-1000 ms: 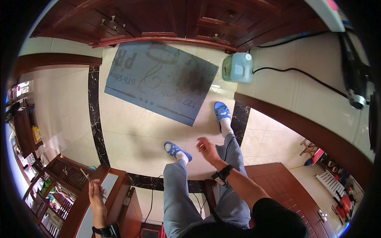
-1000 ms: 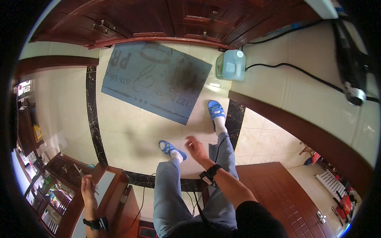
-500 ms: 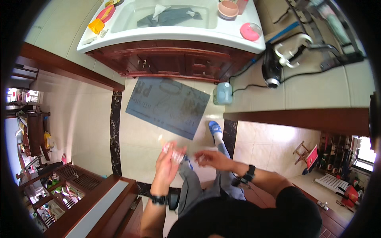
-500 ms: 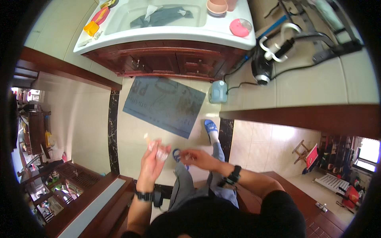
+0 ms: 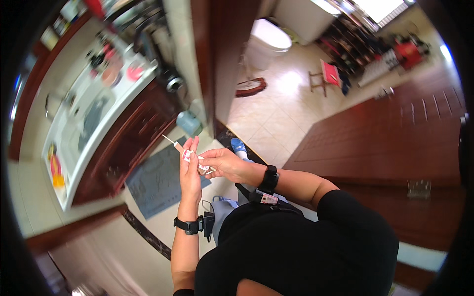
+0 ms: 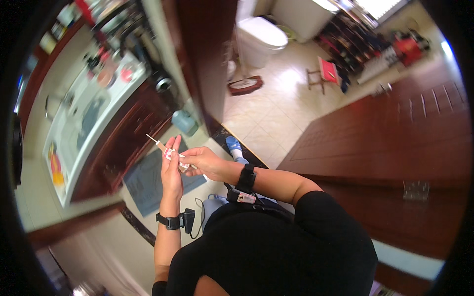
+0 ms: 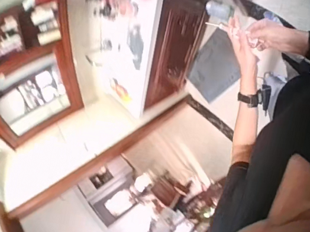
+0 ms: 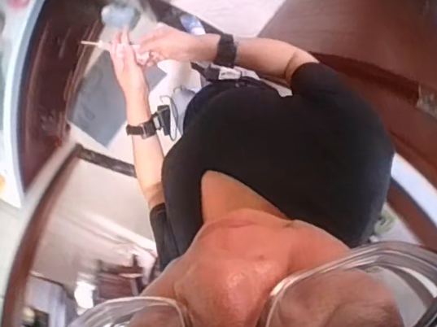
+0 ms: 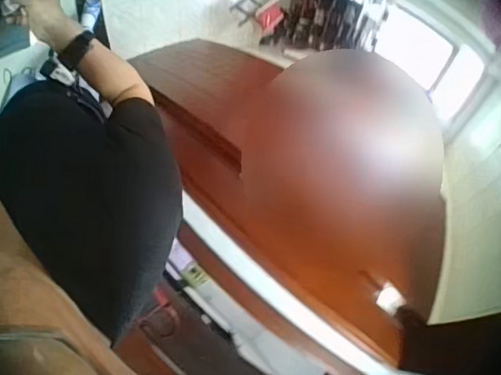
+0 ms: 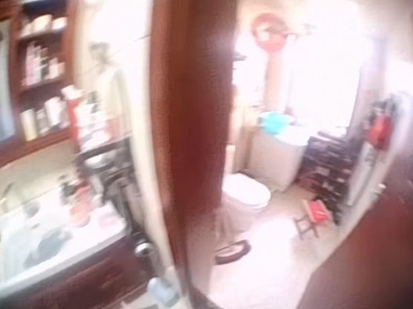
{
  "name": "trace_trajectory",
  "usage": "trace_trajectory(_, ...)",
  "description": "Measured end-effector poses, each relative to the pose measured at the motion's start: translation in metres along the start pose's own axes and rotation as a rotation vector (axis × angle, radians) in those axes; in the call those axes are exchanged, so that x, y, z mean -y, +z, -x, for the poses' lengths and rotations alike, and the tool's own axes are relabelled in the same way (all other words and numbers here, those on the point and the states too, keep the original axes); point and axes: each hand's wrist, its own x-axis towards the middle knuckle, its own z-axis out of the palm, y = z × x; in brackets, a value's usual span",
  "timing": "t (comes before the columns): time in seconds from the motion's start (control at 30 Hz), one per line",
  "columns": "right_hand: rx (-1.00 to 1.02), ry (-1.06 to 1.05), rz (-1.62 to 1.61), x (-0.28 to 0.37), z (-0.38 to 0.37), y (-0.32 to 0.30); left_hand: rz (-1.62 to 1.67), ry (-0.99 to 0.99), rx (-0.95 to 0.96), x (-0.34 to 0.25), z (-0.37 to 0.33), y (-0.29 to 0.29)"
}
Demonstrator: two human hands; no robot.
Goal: The person cleans a bathroom sink and surrounding surfaces using a cloth and cleaning agents. They wipe the sink basin, faucet, and countertop, then rinse the cloth under running water and continue wiping the sink area.
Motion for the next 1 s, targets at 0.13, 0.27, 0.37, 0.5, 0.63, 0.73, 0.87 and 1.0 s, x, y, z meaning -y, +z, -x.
trace_trajectory(0.13,-0.163,-0.122,-0.101,0.045,0.035,-0.044,0.016,-0.091,0.224,0.004,-0.05,0.065)
trace_trajectory(0.27,-0.282,-0.273,-0.295,0.071,0.053,-0.112,0.071,-0.213,0.369,0.028,-0.103,0.14)
trace_trajectory(0.37,-0.293,-0.357,-0.49,0.111,0.068,-0.168,0.061,-0.253,0.423,0.038,-0.146,0.21)
trace_trajectory(0.5,-0.407,-0.426,-0.609,0.176,0.086,-0.251,0.07,-0.351,0.473,0.067,-0.21,0.3)
trace_trajectory(0.63,-0.457,-0.539,-0.672,0.226,0.086,-0.344,0.088,-0.48,0.488,0.087,-0.274,0.385)
trace_trajectory(0.73,-0.546,-0.594,-0.722,0.27,0.079,-0.411,0.052,-0.444,0.4,0.098,-0.324,0.42)
trace_trajectory(0.87,-0.621,-0.656,-0.765,0.325,0.067,-0.487,0.097,-0.474,0.109,0.109,-0.384,0.414)
trace_trajectory(1.0,-0.656,-0.772,-0.754,0.383,0.05,-0.551,0.327,-0.518,-0.203,0.126,-0.471,0.37)
